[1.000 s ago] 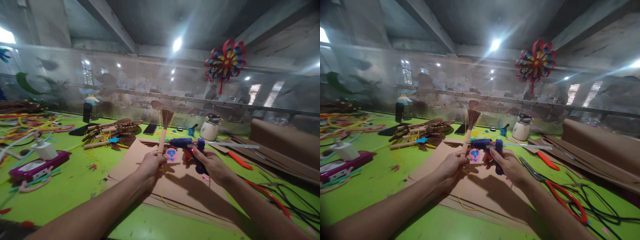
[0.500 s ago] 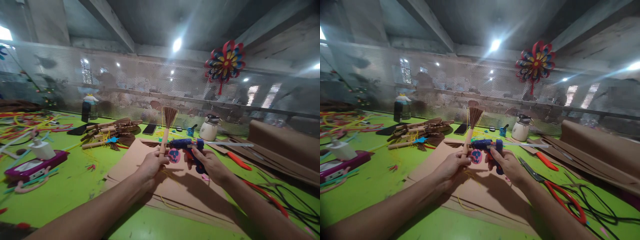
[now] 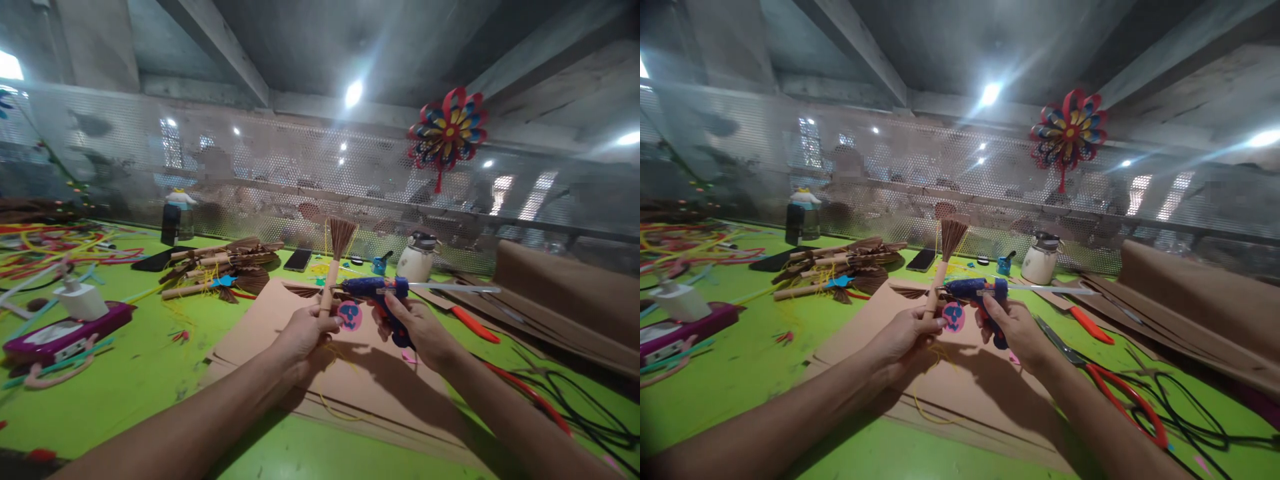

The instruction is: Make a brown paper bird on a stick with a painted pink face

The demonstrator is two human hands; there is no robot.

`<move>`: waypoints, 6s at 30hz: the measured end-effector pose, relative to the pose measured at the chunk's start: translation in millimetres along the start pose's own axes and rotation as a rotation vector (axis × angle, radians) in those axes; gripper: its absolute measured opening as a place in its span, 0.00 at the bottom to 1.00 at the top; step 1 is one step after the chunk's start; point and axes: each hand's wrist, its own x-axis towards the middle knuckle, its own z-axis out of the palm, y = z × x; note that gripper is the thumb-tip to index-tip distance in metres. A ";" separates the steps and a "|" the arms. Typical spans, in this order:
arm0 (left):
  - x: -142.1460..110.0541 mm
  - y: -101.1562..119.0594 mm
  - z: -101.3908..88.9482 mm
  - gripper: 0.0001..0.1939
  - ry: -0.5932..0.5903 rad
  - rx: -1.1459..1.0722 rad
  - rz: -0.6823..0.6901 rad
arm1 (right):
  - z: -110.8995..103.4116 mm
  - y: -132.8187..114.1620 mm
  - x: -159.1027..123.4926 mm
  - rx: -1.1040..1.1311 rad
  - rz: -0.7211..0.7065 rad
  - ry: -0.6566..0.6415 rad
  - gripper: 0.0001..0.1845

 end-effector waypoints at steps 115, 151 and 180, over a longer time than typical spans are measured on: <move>8.1 -8.3 -7.4 0.11 -0.064 -0.003 -0.028 | -15.1 -2.2 -1.5 -0.327 0.001 -0.052 0.24; 10.3 -12.5 -8.5 0.10 -0.039 0.035 -0.009 | -13.1 -7.6 -1.5 -0.395 -0.041 -0.072 0.23; 4.2 23.2 -12.6 0.06 0.011 -0.091 0.096 | -32.5 52.5 44.4 -0.893 -0.056 0.348 0.09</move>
